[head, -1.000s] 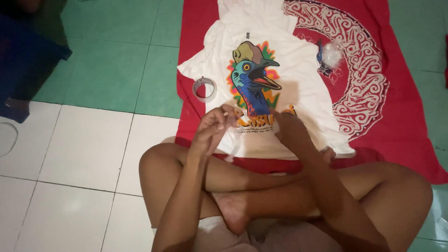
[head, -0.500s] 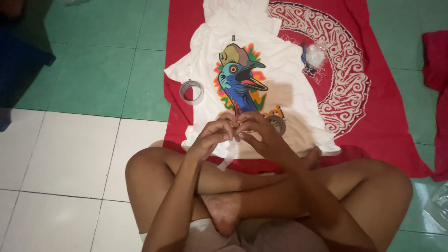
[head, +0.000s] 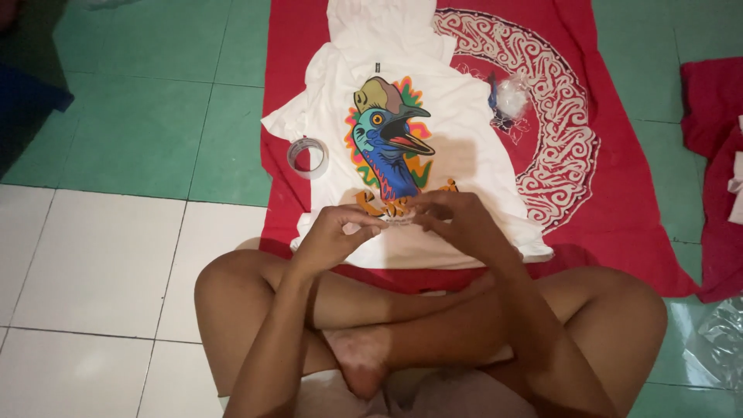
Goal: The person smooths a white t-shirt with a colorful bird graphic laid on a red patterned cloth, then folds the shirt in half and again into a compact rectangle. The person handles the t-shirt and a roll of clear tape, but does not use the tape during the folding.
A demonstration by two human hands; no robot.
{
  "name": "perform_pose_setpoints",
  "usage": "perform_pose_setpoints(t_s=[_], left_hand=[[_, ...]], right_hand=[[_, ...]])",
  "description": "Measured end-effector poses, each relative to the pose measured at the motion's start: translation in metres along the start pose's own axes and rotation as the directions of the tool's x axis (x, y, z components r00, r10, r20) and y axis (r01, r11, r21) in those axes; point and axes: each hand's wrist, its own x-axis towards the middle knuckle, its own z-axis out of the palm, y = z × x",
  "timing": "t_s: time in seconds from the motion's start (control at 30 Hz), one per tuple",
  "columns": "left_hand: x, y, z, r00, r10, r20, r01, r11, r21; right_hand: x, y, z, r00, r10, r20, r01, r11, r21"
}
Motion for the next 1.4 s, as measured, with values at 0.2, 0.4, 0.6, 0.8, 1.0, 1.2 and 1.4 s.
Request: perform_pose_setpoints(t_s=[0.2,0.4,0.6,0.8,1.0,1.2,1.4], left_hand=[[0.002,-0.014,0.014,0.985,-0.164,-0.049,0.164,0.986,-0.007],[0.016,0.011,0.014,0.923,-0.357,-0.142,0.330,0.926,-0.183],[0.030,-0.016,0.024,0.950,-0.294,-0.108,0.267,0.940,-0.212],[0.028,0.027,0.012,0.985,-0.170,0.033,0.173,0.950,-0.262],[0.033,0.003,0.013,0.974,-0.195,0.112,0.222,0.915,-0.337],[0.033,-0.006,0.005,0.973,-0.223,-0.060,0.198,0.938,-0.285],[0.036,-0.023,0.003,0.960,-0.186,-0.210,0.129,0.958,-0.258]], right_hand=[[0.009,-0.006,-0.007,0.970,0.223,-0.097,-0.212,0.971,0.113],[0.027,-0.001,-0.033,0.963,0.263,-0.051,-0.260,0.963,0.070],[0.045,-0.052,-0.059,0.980,0.197,-0.004,-0.197,0.980,0.009],[0.069,-0.081,-0.062,0.976,0.180,0.121,-0.175,0.983,-0.048],[0.087,-0.072,-0.060,0.969,0.189,0.156,-0.192,0.981,0.002],[0.111,-0.040,-0.100,0.975,0.211,-0.067,-0.211,0.977,0.011],[0.151,0.125,-0.177,0.790,0.229,-0.568,-0.286,0.958,-0.011]])
